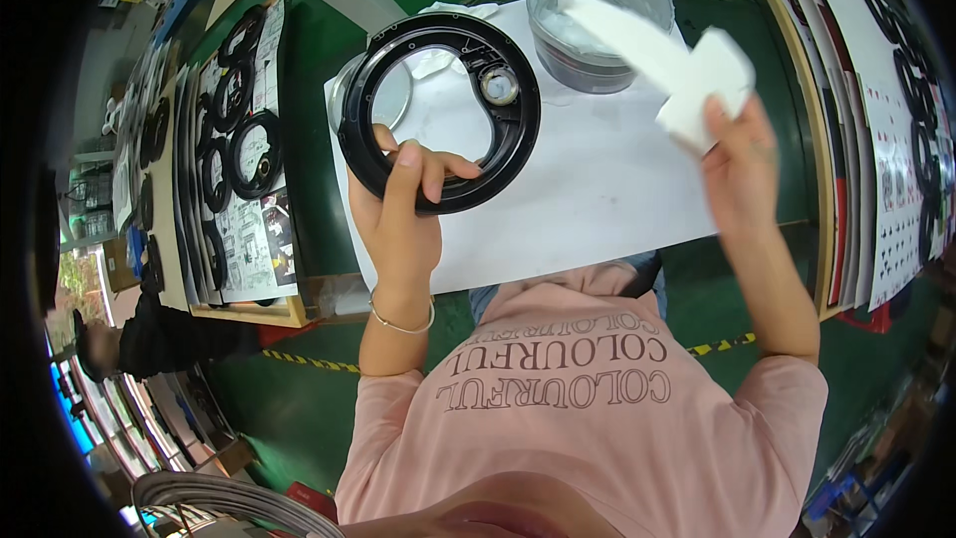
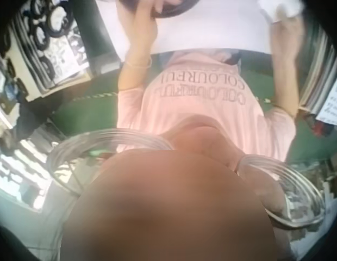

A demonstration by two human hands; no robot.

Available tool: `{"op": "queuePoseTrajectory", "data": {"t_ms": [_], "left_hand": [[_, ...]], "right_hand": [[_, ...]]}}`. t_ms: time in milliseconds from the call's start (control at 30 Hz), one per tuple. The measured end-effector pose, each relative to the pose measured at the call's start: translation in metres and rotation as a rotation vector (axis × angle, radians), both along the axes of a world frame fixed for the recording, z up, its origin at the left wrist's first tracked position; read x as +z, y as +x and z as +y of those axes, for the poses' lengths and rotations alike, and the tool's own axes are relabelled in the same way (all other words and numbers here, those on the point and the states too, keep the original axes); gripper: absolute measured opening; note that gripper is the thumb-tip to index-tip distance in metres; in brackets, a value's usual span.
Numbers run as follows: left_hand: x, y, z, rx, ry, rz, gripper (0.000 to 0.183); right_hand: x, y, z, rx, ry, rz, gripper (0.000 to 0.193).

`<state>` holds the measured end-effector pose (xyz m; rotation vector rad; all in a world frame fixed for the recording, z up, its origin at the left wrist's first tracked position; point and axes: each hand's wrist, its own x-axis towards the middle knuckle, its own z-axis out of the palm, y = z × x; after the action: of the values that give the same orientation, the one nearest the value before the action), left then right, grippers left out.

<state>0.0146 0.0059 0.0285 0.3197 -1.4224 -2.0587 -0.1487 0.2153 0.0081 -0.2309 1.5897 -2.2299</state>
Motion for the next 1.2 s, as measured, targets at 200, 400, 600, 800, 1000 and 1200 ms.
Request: {"op": "queuePoseTrajectory", "data": {"t_ms": [200, 400, 600, 800, 1000, 1200], "left_hand": [[0.002, 0.002, -0.009, -0.027, 0.256, -0.049, 0.009], [-0.004, 0.001, -0.011, -0.025, 0.269, -0.039, 0.009], [-0.004, -0.006, -0.004, -0.059, 0.202, -0.067, 0.011], [0.001, -0.002, 0.000, -0.099, 0.133, -0.059, 0.011], [0.004, 0.000, 0.001, -0.103, 0.138, -0.059, 0.011], [0.004, -0.002, 0.001, -0.113, 0.148, -0.051, 0.011]], "right_hand": [[0.045, -0.031, 0.013, 0.140, 0.811, 1.691, 0.022], [0.069, -0.029, 0.050, 0.361, 0.935, 1.837, 0.024], [0.061, -0.028, 0.059, -0.136, 0.312, 0.558, 0.030], [0.062, -0.023, 0.016, 0.200, 0.323, 0.287, 0.038], [0.054, -0.027, 0.008, 0.248, 0.409, 0.361, 0.037], [0.060, -0.024, 0.012, 0.251, 0.454, 0.383, 0.034]]}}
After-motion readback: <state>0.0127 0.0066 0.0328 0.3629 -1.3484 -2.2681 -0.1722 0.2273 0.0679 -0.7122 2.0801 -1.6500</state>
